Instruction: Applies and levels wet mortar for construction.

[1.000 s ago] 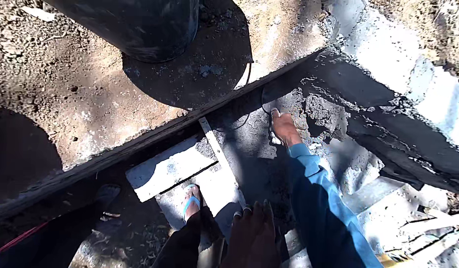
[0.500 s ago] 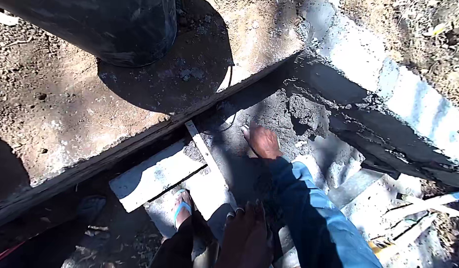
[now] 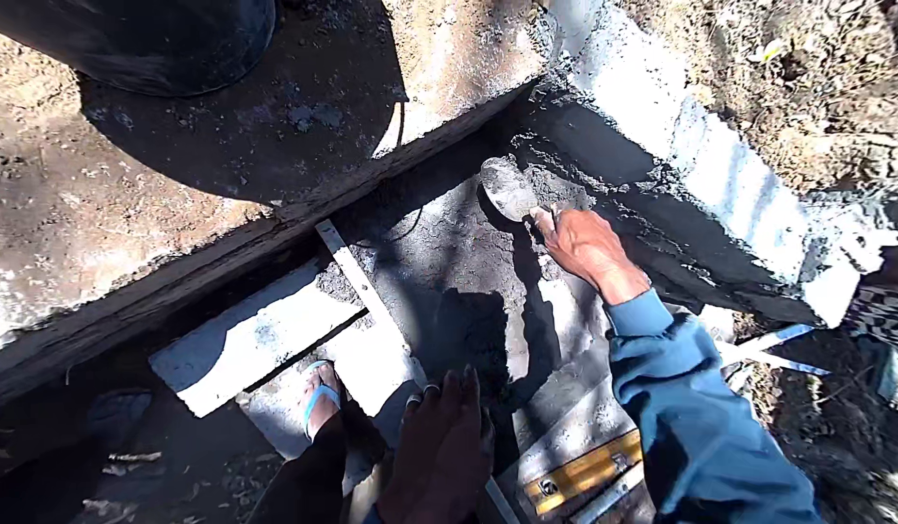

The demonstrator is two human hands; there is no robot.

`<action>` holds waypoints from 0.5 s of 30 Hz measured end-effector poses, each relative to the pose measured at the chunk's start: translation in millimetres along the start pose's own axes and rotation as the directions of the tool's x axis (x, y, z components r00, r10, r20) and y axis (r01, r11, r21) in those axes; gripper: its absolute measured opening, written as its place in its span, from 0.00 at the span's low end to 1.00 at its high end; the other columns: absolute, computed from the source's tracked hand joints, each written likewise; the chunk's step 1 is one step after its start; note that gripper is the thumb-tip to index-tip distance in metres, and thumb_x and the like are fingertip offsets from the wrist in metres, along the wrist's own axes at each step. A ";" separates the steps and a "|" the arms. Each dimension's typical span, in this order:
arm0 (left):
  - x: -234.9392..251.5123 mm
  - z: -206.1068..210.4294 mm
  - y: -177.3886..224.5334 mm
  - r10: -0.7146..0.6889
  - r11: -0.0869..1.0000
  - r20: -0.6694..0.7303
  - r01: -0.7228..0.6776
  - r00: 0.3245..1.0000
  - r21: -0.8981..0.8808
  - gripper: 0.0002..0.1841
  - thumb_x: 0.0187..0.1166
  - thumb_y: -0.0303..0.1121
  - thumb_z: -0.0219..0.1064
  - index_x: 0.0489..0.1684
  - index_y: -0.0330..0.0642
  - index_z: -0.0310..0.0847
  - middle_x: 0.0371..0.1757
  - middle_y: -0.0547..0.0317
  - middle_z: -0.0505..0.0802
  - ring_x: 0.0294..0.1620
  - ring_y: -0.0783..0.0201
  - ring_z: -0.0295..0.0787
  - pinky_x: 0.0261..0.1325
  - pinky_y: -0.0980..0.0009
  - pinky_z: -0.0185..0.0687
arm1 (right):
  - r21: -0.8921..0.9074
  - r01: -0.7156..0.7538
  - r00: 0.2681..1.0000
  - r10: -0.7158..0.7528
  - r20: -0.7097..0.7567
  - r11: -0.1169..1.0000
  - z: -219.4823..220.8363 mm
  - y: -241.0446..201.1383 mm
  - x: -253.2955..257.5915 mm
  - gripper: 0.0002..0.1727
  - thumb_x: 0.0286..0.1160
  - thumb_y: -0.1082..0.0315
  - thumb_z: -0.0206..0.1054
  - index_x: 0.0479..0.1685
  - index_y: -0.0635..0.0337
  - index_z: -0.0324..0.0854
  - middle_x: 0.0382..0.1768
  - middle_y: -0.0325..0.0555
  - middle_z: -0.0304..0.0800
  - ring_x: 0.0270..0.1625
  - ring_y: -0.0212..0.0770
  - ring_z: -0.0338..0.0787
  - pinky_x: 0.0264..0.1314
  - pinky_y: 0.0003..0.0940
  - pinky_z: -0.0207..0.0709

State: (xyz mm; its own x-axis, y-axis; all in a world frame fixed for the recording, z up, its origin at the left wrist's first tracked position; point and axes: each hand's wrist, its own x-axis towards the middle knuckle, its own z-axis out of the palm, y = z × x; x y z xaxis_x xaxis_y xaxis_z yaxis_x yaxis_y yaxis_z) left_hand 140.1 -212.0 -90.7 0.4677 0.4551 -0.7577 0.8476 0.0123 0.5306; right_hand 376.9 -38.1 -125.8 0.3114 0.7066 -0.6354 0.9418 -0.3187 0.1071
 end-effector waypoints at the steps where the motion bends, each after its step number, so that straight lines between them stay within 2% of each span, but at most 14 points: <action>1: 0.3 -0.6 -0.8 -0.004 1.000 -0.016 0.004 1.000 -0.004 0.31 0.86 0.46 0.54 0.89 0.45 0.65 0.78 0.46 0.81 0.73 0.44 0.82 0.68 0.47 0.79 | -0.032 -0.025 0.999 0.023 -0.039 0.999 -13.6 13.8 -5.2 0.38 0.93 0.41 0.42 0.47 0.71 0.83 0.48 0.73 0.88 0.59 0.73 0.88 0.56 0.72 0.77; 3: 1.4 1.0 0.8 -0.014 1.000 -0.031 0.014 0.999 -0.008 0.31 0.87 0.46 0.53 0.89 0.46 0.66 0.78 0.46 0.82 0.72 0.43 0.83 0.67 0.47 0.79 | -0.134 -0.079 0.996 0.073 -0.049 0.988 -29.3 36.6 5.5 0.38 0.93 0.42 0.42 0.44 0.72 0.83 0.48 0.76 0.88 0.60 0.75 0.88 0.53 0.74 0.77; 7: 8.4 6.3 3.5 -0.048 0.999 -0.018 0.049 0.999 0.008 0.31 0.88 0.47 0.53 0.89 0.46 0.65 0.78 0.47 0.82 0.72 0.43 0.83 0.67 0.47 0.79 | -0.278 -0.058 0.992 0.086 0.090 0.959 -14.3 50.0 18.1 0.32 0.93 0.46 0.47 0.45 0.71 0.83 0.52 0.73 0.88 0.61 0.73 0.88 0.53 0.72 0.79; 9: 8.8 9.1 4.2 -0.062 0.998 -0.014 0.063 0.998 0.013 0.30 0.88 0.48 0.53 0.89 0.47 0.66 0.78 0.46 0.82 0.72 0.42 0.83 0.67 0.47 0.79 | -0.262 -0.045 0.987 0.083 0.137 0.964 4.2 64.4 4.7 0.30 0.93 0.48 0.49 0.48 0.70 0.83 0.52 0.72 0.88 0.61 0.71 0.89 0.55 0.70 0.80; 12: 12.2 8.1 5.8 -0.061 0.998 -0.115 0.061 0.992 -0.003 0.30 0.85 0.47 0.56 0.86 0.47 0.71 0.71 0.41 0.86 0.65 0.39 0.87 0.62 0.43 0.82 | -0.173 -0.076 0.983 0.102 0.149 0.982 33.6 90.1 -12.0 0.30 0.91 0.45 0.53 0.49 0.68 0.85 0.51 0.68 0.89 0.60 0.69 0.89 0.57 0.69 0.80; 15: 14.2 9.4 8.8 -0.049 0.998 -0.151 0.053 0.987 0.024 0.30 0.86 0.48 0.55 0.85 0.46 0.72 0.71 0.43 0.86 0.64 0.42 0.87 0.62 0.45 0.82 | -0.029 -0.128 0.978 0.131 0.162 0.991 53.7 104.2 -34.2 0.34 0.92 0.43 0.46 0.57 0.68 0.83 0.55 0.69 0.89 0.65 0.68 0.87 0.64 0.67 0.77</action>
State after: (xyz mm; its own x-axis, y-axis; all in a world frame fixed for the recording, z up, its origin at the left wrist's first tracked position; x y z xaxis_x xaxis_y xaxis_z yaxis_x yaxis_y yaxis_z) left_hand 156.6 -213.8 -100.3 0.3824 0.5831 -0.7168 0.8770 0.0153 0.4802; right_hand 457.6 -129.4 -134.0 0.4077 0.5466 -0.7315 0.8972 -0.3885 0.2098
